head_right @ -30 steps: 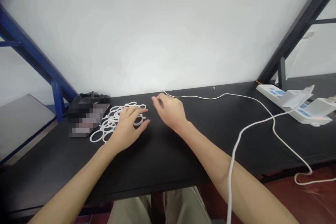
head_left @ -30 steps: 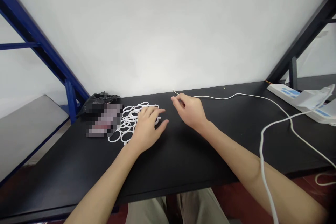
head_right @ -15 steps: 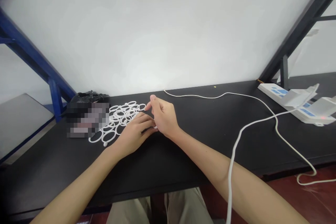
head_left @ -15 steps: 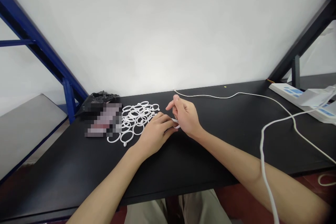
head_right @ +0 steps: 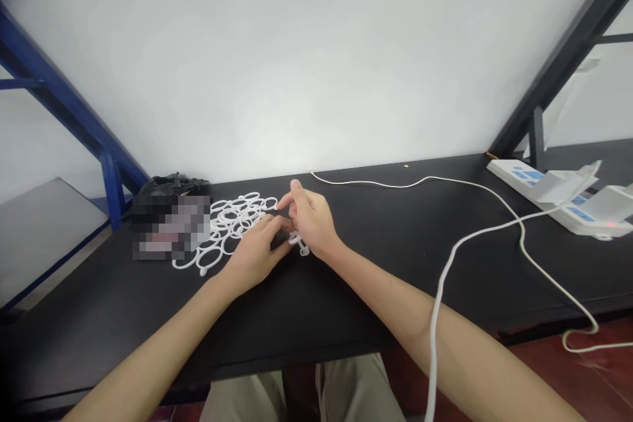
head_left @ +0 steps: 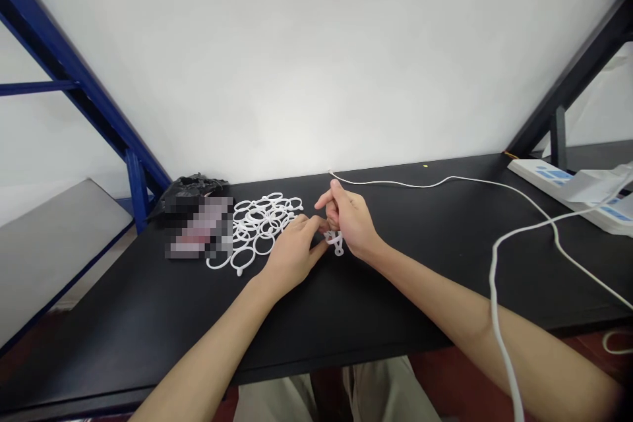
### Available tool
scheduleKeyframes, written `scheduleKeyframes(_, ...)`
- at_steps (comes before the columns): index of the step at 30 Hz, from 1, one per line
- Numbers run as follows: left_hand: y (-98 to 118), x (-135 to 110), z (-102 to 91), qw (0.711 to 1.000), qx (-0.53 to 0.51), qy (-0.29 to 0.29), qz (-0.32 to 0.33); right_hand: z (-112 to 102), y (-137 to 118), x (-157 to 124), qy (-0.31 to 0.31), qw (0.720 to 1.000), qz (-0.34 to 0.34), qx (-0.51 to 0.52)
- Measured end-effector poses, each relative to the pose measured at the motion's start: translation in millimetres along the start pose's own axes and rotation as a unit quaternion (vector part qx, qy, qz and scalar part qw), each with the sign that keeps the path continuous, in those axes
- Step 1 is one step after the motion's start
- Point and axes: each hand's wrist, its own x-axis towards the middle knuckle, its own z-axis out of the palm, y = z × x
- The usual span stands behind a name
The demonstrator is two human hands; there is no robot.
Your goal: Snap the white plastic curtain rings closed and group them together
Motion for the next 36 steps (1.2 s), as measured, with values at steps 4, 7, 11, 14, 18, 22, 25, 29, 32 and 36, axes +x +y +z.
scheduleKeyframes(4, -0.1, 1.0, 1.7, 1.0, -0.026, -0.003, -0.017, -0.3, -0.1, 2.2, 0.011, 0.998, 0.023, 0.05)
scheduleKeyframes(7, 0.3, 1.3, 1.7, 0.999, -0.034, 0.002, -0.019, -1.3, 0.9, 2.8, 0.014, 0.998, 0.021, 0.056)
scheduleKeyframes(11, 0.7, 0.3, -0.2, 0.999, -0.025, 0.005, -0.019, -1.7, 2.1, 0.9, 0.009, 1.0, -0.012, 0.01)
scheduleKeyframes(14, 1.2, 0.0, -2.2, 1.0, -0.018, 0.007, -0.014, -0.9, 1.7, -1.3, 0.003, 0.999, -0.033, -0.023)
scheduleKeyframes(18, 1.5, 0.8, -3.8, 1.0, -0.008, 0.001, -0.004, 0.0, 0.3, -2.0, -0.001, 1.0, -0.019, -0.002)
scheduleKeyframes(22, 0.9, 0.8, -3.7, 1.0, 0.001, -0.006, -0.014, -0.2, -0.2, 0.3, -0.002, 0.999, 0.007, 0.038)
scheduleKeyframes(25, 1.2, -0.1, -3.3, 1.0, -0.002, -0.003, -0.01, -1.0, 1.3, 3.0, 0.003, 0.997, 0.026, 0.067)
scheduleKeyframes(29, 1.5, -0.3, -2.8, 1.0, 0.005, 0.012, -0.013, -3.2, 2.8, 3.8, 0.015, 0.998, 0.028, 0.047)
scheduleKeyframes(32, -0.1, 0.7, -3.5, 0.999, 0.016, 0.026, -0.034, -4.1, 1.5, -0.2, -0.013, 0.994, -0.029, -0.1)
scheduleKeyframes(36, -4.6, 1.5, -5.2, 0.995, 0.037, 0.053, -0.07, -3.0, 0.0, -6.1, -0.11, 0.937, -0.117, -0.312)
